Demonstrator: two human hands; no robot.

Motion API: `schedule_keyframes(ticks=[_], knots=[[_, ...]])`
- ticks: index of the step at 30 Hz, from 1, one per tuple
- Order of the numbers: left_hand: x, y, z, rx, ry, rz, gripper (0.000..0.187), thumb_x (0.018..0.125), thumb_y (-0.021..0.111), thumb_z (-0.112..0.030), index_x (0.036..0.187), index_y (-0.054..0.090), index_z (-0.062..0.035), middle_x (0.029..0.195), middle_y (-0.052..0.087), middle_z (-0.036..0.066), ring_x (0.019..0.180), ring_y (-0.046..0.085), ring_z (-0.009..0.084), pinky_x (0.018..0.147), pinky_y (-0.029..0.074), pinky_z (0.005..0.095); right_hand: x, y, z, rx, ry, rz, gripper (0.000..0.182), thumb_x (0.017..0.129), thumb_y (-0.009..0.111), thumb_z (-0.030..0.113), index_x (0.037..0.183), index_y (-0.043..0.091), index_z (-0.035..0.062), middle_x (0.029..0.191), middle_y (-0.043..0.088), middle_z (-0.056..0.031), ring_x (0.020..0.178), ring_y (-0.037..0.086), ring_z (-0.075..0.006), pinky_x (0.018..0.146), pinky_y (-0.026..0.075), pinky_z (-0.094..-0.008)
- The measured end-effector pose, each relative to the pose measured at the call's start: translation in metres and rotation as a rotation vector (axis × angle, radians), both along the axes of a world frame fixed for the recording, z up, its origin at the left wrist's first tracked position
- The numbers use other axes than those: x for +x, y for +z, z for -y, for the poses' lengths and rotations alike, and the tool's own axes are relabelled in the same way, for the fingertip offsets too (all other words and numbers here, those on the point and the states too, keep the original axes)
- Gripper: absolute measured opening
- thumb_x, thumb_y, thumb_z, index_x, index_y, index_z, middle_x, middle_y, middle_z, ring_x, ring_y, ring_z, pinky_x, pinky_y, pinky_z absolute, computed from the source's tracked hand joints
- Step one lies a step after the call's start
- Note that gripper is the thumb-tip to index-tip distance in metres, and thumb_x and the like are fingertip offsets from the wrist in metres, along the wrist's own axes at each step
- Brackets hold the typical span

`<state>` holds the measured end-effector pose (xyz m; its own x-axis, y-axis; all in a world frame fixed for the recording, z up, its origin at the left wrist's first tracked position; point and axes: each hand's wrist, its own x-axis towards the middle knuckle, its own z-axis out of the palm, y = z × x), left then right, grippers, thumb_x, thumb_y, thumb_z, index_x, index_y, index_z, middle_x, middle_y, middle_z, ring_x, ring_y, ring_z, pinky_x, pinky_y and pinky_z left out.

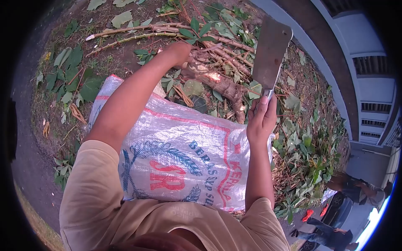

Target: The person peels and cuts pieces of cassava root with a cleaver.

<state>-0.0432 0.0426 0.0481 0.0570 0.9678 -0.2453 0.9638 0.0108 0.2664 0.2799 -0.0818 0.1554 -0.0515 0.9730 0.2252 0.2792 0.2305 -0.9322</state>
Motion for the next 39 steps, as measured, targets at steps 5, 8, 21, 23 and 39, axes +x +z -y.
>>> schedule_keyframes(ticks=[5,8,21,23,39], knots=[[-0.001,-0.003,0.000,-0.022,-0.039,0.047,0.051,0.092,0.079,-0.041,0.117,0.072,0.0025,0.124,0.071,0.025,0.116,0.068,0.0399,0.099,0.055,0.0490,0.022,-0.053,0.014,-0.269,0.182,0.593,0.040,0.111,0.053,0.026,0.144,0.056,0.0045,0.078,0.063,-0.0076,0.066,0.055,-0.0138,0.066,0.048,-0.0346],[-0.011,-0.005,-0.005,0.022,-0.005,0.069,0.054,0.090,0.080,-0.043,0.114,0.072,0.0039,0.120,0.072,0.026,0.113,0.069,0.0409,0.097,0.055,0.0494,0.011,-0.030,0.008,-0.264,0.227,0.498,0.044,0.109,0.056,0.020,0.153,0.054,0.0123,0.078,0.062,-0.0033,0.065,0.053,-0.0107,0.063,0.047,-0.0317],[-0.009,-0.014,-0.010,0.012,0.012,0.062,0.054,0.091,0.079,-0.043,0.121,0.072,0.0017,0.125,0.071,0.024,0.115,0.069,0.0398,0.099,0.055,0.0497,0.008,-0.072,-0.006,-0.108,0.240,0.751,0.052,0.110,0.052,0.019,0.161,0.043,0.0220,0.104,0.075,-0.0249,0.094,0.074,-0.0381,0.089,0.054,-0.0462],[-0.009,-0.007,-0.008,-0.051,-0.014,0.042,0.054,0.091,0.079,-0.043,0.122,0.072,0.0012,0.128,0.070,0.024,0.118,0.068,0.0397,0.099,0.055,0.0506,0.002,-0.039,-0.009,-0.269,0.196,0.572,0.047,0.110,0.053,0.020,0.156,0.051,0.0183,0.131,0.070,-0.0247,0.119,0.070,-0.0353,0.100,0.051,-0.0418],[-0.018,-0.023,-0.010,0.026,-0.027,0.111,0.056,0.089,0.081,-0.039,0.126,0.068,0.0017,0.121,0.071,0.028,0.117,0.067,0.0423,0.100,0.052,0.0495,0.015,-0.029,-0.019,-0.238,0.288,0.399,0.049,0.107,0.057,0.023,0.155,0.050,0.0149,0.132,0.069,-0.0234,0.122,0.067,-0.0377,0.100,0.051,-0.0414]])
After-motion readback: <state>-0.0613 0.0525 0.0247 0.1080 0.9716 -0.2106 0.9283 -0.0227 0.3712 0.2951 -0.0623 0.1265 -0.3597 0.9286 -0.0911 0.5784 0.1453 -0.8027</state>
